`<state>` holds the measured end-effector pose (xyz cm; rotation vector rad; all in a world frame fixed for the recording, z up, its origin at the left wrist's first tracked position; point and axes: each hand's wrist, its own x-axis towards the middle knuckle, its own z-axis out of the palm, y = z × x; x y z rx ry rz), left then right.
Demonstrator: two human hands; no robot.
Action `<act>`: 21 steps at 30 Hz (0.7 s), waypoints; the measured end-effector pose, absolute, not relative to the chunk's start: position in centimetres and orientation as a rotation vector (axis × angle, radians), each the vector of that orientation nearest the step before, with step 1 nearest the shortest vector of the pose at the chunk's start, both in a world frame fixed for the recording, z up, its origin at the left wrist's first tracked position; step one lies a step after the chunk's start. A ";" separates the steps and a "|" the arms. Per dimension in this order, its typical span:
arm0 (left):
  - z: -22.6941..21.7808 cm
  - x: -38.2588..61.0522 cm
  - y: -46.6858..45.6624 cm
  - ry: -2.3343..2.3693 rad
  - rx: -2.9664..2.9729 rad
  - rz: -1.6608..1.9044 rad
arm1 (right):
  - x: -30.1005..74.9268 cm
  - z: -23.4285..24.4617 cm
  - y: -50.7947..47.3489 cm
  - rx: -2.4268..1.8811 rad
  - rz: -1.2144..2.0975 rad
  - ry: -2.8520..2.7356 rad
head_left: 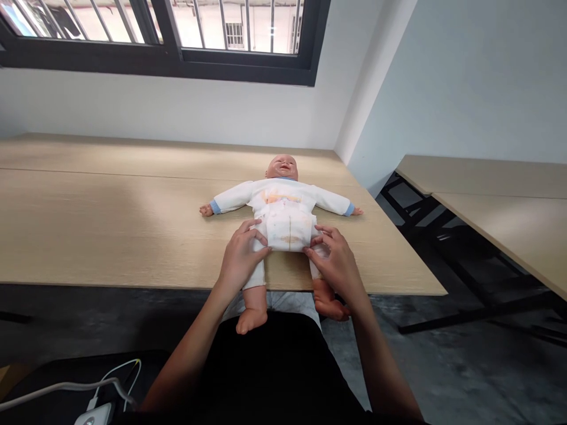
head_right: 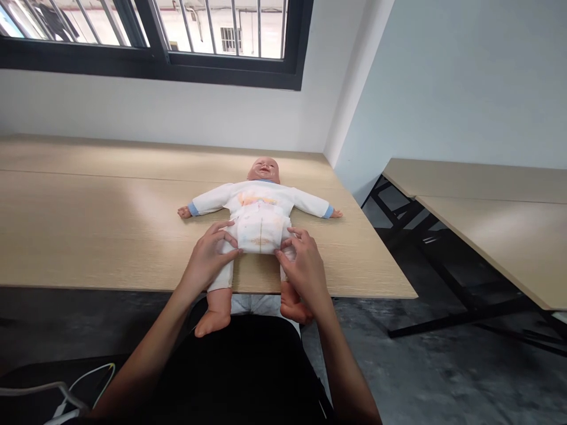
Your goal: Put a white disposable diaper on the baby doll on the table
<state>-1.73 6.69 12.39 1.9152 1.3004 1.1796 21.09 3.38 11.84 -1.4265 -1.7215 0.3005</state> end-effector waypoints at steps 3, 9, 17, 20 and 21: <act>12.4 -1.9 6.8 1.342 1.878 1.217 | 20.3 11.7 3.6 -1.427 0.297 -1.691; 12.5 -2.6 7.1 1.291 1.912 1.204 | 19.7 11.5 3.7 -1.406 0.315 -1.634; 12.3 -2.2 6.9 1.340 1.932 1.214 | 20.1 11.4 3.9 -1.404 0.355 -1.610; 12.2 -2.0 6.9 1.379 1.935 1.216 | 20.1 11.2 4.1 -1.406 0.341 -1.610; 12.2 -1.9 6.9 1.389 1.932 1.212 | 20.1 11.1 4.2 -1.406 0.339 -1.611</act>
